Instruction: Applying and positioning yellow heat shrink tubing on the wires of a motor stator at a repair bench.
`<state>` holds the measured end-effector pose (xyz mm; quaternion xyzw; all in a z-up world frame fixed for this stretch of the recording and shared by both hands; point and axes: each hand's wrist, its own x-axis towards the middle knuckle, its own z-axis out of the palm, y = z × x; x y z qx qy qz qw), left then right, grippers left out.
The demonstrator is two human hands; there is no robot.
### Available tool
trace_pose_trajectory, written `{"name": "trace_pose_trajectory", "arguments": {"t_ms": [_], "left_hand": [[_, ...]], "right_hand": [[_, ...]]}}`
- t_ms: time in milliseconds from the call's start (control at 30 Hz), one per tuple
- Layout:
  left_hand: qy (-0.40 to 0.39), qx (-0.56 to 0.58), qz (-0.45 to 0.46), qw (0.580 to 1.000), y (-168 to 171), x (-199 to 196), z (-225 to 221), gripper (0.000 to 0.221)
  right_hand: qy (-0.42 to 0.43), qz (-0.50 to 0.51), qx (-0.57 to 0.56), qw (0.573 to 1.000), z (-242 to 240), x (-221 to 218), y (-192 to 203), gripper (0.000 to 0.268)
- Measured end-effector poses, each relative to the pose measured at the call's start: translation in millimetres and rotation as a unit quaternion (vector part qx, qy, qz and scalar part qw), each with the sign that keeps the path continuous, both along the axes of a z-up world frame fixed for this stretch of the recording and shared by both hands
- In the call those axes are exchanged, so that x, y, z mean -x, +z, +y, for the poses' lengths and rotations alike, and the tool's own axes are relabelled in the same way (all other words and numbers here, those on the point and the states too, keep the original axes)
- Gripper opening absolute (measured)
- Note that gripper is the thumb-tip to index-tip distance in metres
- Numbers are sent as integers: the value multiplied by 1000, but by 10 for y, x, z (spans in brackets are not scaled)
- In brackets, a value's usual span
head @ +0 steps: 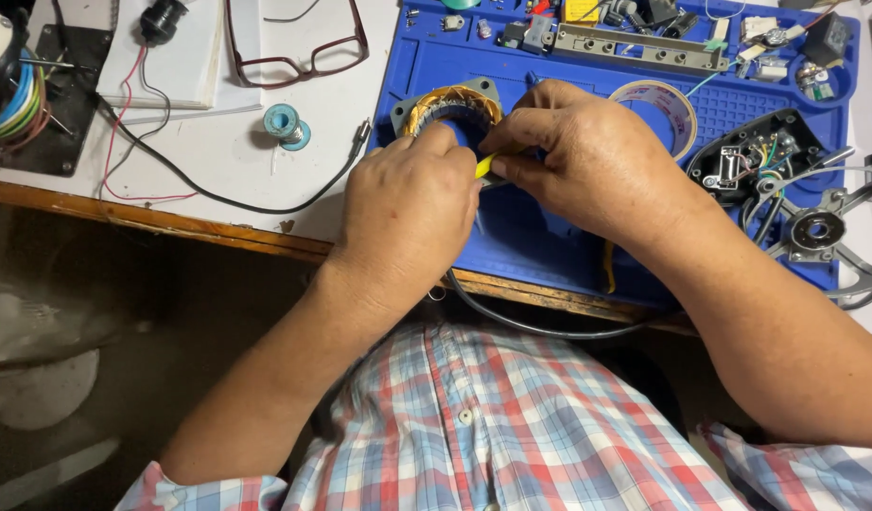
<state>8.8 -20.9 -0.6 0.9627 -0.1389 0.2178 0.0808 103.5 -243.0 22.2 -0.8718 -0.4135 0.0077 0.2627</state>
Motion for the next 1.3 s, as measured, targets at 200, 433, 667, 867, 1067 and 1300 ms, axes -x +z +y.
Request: {"name": "trace_pose_trajectory", "arguments": {"t_ms": [200, 433, 667, 867, 1067, 1300], "left_hand": [[-10, -1, -1, 1000, 3, -34, 30, 28], [11, 41, 7, 999, -63, 8, 22, 23], [15, 58, -5, 998, -27, 13, -84, 27], [-11, 104, -63, 993, 270, 291, -93, 30], [-36, 140, -95, 985, 232, 288, 137, 20], [-90, 210, -49, 972, 416, 452, 281, 15]], "right_hand": [[2, 4, -14, 1000, 1, 2, 5, 23], [19, 19, 28, 999, -26, -11, 146, 35], [-11, -22, 36, 999, -302, 149, 752, 40], [-84, -119, 118, 982, -647, 256, 923, 15], [-66, -147, 296, 941, -425, 301, 129, 25], [-72, -74, 159, 982, -404, 495, 379, 10]]}}
